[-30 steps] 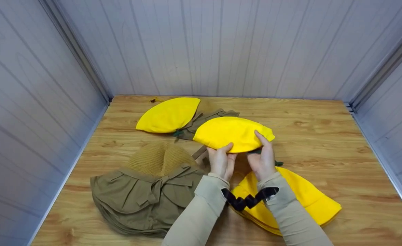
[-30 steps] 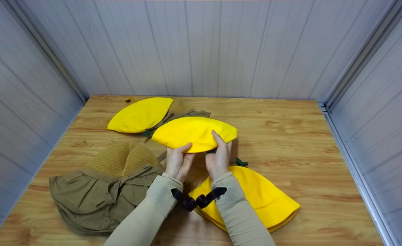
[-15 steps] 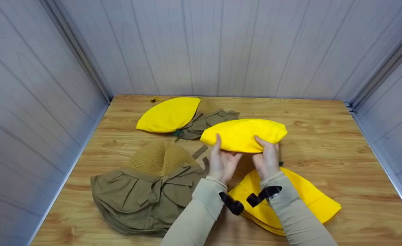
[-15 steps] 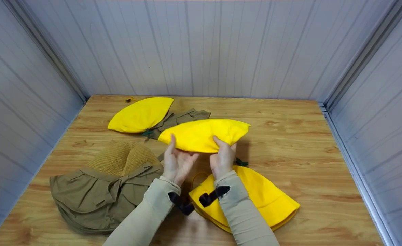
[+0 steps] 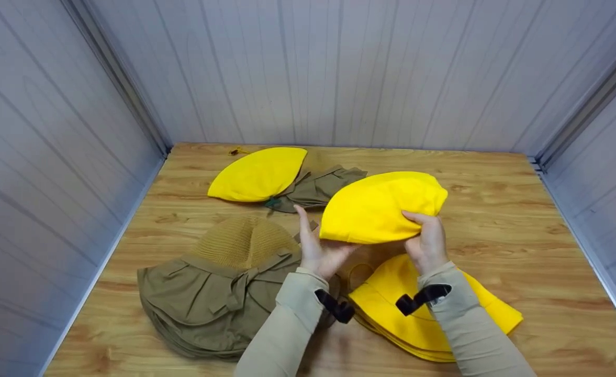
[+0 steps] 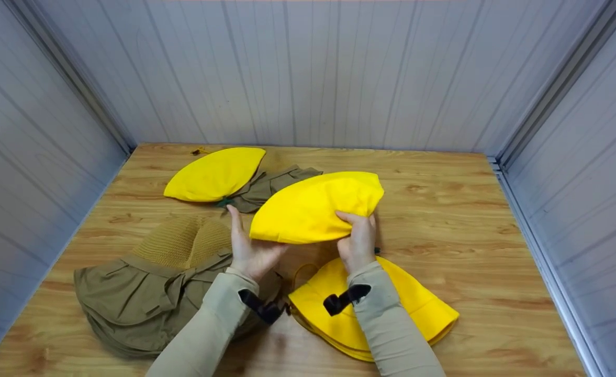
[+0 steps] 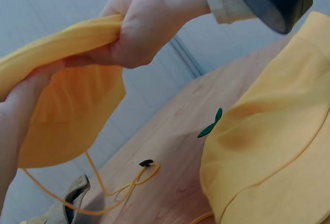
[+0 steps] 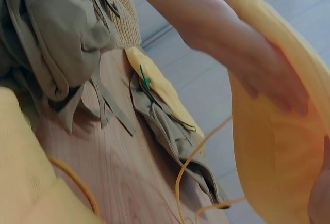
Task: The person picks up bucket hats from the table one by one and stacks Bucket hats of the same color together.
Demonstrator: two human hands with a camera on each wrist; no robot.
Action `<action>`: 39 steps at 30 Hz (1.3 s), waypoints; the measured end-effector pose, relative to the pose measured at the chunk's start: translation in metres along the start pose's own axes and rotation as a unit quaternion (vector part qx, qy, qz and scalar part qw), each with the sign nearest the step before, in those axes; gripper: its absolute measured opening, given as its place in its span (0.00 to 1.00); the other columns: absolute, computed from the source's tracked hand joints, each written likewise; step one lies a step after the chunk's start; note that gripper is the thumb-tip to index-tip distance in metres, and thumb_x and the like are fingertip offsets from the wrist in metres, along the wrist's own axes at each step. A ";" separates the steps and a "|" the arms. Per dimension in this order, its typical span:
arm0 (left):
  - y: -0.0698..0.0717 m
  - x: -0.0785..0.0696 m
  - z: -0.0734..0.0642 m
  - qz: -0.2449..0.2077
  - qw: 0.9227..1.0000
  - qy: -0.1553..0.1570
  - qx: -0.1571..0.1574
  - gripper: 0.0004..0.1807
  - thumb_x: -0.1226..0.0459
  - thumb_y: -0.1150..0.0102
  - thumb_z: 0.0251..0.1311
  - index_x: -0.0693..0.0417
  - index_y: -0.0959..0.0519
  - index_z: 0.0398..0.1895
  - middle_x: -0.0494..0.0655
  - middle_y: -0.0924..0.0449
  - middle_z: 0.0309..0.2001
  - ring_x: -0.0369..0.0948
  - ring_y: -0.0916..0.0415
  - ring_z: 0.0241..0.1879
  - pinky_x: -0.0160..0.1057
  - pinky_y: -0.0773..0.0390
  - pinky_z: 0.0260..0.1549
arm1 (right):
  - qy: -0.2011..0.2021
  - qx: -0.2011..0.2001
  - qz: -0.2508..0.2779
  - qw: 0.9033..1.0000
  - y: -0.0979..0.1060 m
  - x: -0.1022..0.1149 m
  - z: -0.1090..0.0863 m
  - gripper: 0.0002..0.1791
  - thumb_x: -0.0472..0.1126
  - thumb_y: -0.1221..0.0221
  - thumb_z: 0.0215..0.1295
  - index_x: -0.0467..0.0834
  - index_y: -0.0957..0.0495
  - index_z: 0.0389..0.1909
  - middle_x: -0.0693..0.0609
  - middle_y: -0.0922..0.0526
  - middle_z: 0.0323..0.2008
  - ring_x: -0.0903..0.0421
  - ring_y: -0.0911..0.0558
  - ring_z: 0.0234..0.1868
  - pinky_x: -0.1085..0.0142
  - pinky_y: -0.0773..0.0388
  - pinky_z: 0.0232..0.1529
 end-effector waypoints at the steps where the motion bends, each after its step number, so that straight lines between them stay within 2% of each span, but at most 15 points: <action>1: -0.001 -0.001 -0.001 0.016 1.000 0.010 0.005 0.63 0.19 0.61 0.48 0.56 0.41 0.75 0.51 0.25 0.58 0.46 0.26 0.60 0.51 0.25 0.60 | -0.006 0.003 -0.008 1.000 0.000 0.001 0.000 0.23 0.17 0.57 0.64 0.44 0.37 0.52 0.53 0.29 0.48 0.58 0.27 0.51 0.68 0.26 0.53; 4: -0.003 -0.006 -0.004 0.066 0.997 0.034 0.031 0.62 0.19 0.70 0.52 0.59 0.39 0.74 0.49 0.20 0.50 0.41 0.19 0.48 0.41 0.18 0.48 | -0.028 0.018 -0.017 0.999 0.000 0.005 0.000 0.24 0.18 0.58 0.65 0.45 0.39 0.54 0.53 0.32 0.51 0.57 0.28 0.52 0.68 0.26 0.53; 6: -0.005 -0.007 -0.005 0.086 0.994 0.048 0.049 0.62 0.19 0.72 0.53 0.60 0.39 0.74 0.48 0.19 0.46 0.39 0.18 0.42 0.36 0.16 0.41 | -0.040 0.028 -0.020 0.999 0.001 0.007 -0.001 0.24 0.18 0.59 0.66 0.47 0.40 0.55 0.53 0.33 0.52 0.57 0.28 0.52 0.67 0.25 0.53; 10: -0.006 -0.007 -0.006 0.116 0.989 0.064 0.071 0.60 0.21 0.73 0.55 0.59 0.40 0.75 0.52 0.20 0.55 0.42 0.18 0.48 0.39 0.17 0.47 | -0.064 0.048 -0.048 0.996 0.002 0.008 -0.002 0.22 0.19 0.59 0.66 0.46 0.41 0.53 0.52 0.32 0.50 0.57 0.26 0.50 0.66 0.24 0.52; 14: -0.003 -0.006 -0.006 0.160 0.982 0.077 0.067 0.59 0.21 0.73 0.56 0.58 0.38 0.74 0.54 0.25 0.64 0.46 0.23 0.60 0.45 0.22 0.58 | -0.084 0.086 -0.098 0.988 0.002 0.007 -0.005 0.19 0.22 0.58 0.66 0.43 0.40 0.52 0.52 0.29 0.47 0.56 0.22 0.46 0.66 0.22 0.50; 16: -0.003 -0.005 -0.006 0.175 0.978 0.088 0.070 0.58 0.21 0.71 0.56 0.57 0.36 0.73 0.52 0.23 0.61 0.45 0.22 0.58 0.45 0.22 0.58 | -0.092 0.112 -0.116 0.983 0.000 0.006 -0.005 0.19 0.22 0.58 0.65 0.43 0.40 0.52 0.51 0.27 0.45 0.56 0.21 0.45 0.66 0.21 0.49; 19: -0.004 -0.004 -0.009 0.182 0.972 0.118 0.088 0.54 0.22 0.70 0.57 0.55 0.32 0.69 0.48 0.19 0.52 0.42 0.19 0.51 0.41 0.18 0.51 | -0.106 0.150 -0.136 0.973 -0.003 0.006 -0.007 0.19 0.21 0.57 0.64 0.41 0.40 0.52 0.51 0.25 0.43 0.55 0.19 0.43 0.66 0.19 0.47; 23: -0.007 -0.002 -0.013 0.169 0.967 0.152 0.113 0.42 0.29 0.69 0.65 0.50 0.26 0.61 0.44 0.16 0.46 0.39 0.16 0.45 0.37 0.16 0.42 | -0.133 0.193 -0.162 0.959 -0.005 0.006 -0.010 0.21 0.20 0.55 0.62 0.40 0.41 0.53 0.49 0.24 0.43 0.54 0.18 0.43 0.66 0.17 0.46; 26: -0.006 -0.002 -0.014 0.162 0.968 0.160 0.107 0.33 0.36 0.62 0.70 0.50 0.25 0.57 0.44 0.15 0.46 0.39 0.15 0.43 0.35 0.15 0.40 | -0.137 0.211 -0.178 0.951 -0.006 0.006 -0.010 0.26 0.18 0.53 0.59 0.42 0.41 0.55 0.49 0.24 0.45 0.54 0.18 0.45 0.65 0.17 0.48; 28: -0.002 -0.002 -0.015 0.165 0.968 0.164 0.094 0.28 0.40 0.52 0.69 0.51 0.25 0.57 0.44 0.15 0.45 0.39 0.14 0.43 0.35 0.15 0.40 | -0.135 0.218 -0.185 0.949 -0.007 0.006 -0.010 0.28 0.17 0.52 0.58 0.44 0.42 0.55 0.49 0.25 0.47 0.53 0.19 0.46 0.64 0.17 0.48; 31: 0.003 -0.001 -0.014 0.181 0.967 0.165 0.069 0.24 0.46 0.45 0.68 0.53 0.27 0.56 0.45 0.15 0.45 0.39 0.14 0.42 0.36 0.15 0.40 | -0.138 0.220 -0.197 0.945 -0.007 0.006 -0.010 0.30 0.17 0.51 0.57 0.45 0.43 0.56 0.49 0.26 0.48 0.53 0.19 0.46 0.63 0.17 0.49; 33: 0.005 -0.001 -0.013 0.199 0.964 0.165 0.057 0.21 0.51 0.46 0.68 0.54 0.29 0.57 0.45 0.16 0.46 0.40 0.14 0.43 0.37 0.15 0.42 | -0.142 0.219 -0.202 0.944 -0.007 0.006 -0.010 0.29 0.18 0.51 0.57 0.45 0.43 0.56 0.49 0.25 0.47 0.53 0.19 0.46 0.63 0.17 0.48; 36: 0.008 0.000 -0.013 0.227 0.960 0.160 0.038 0.18 0.57 0.53 0.70 0.56 0.31 0.57 0.46 0.17 0.47 0.40 0.15 0.44 0.38 0.15 0.43 | -0.151 0.210 -0.202 0.945 -0.006 0.005 -0.010 0.27 0.19 0.52 0.57 0.43 0.42 0.54 0.49 0.26 0.46 0.53 0.20 0.45 0.63 0.18 0.48; 39: 0.010 -0.001 -0.013 0.248 0.956 0.154 0.022 0.18 0.59 0.54 0.69 0.58 0.32 0.58 0.46 0.18 0.47 0.40 0.15 0.44 0.38 0.15 0.43 | -0.157 0.211 -0.194 0.945 -0.007 0.004 -0.011 0.25 0.20 0.52 0.57 0.42 0.41 0.54 0.49 0.26 0.45 0.53 0.20 0.44 0.64 0.18 0.48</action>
Point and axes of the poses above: each hand's wrist, its own z-axis towards the middle knuckle, its own y-axis out of the back of the hand, x = y × z, the point moved 7 cm from there along z, towards the middle knuckle
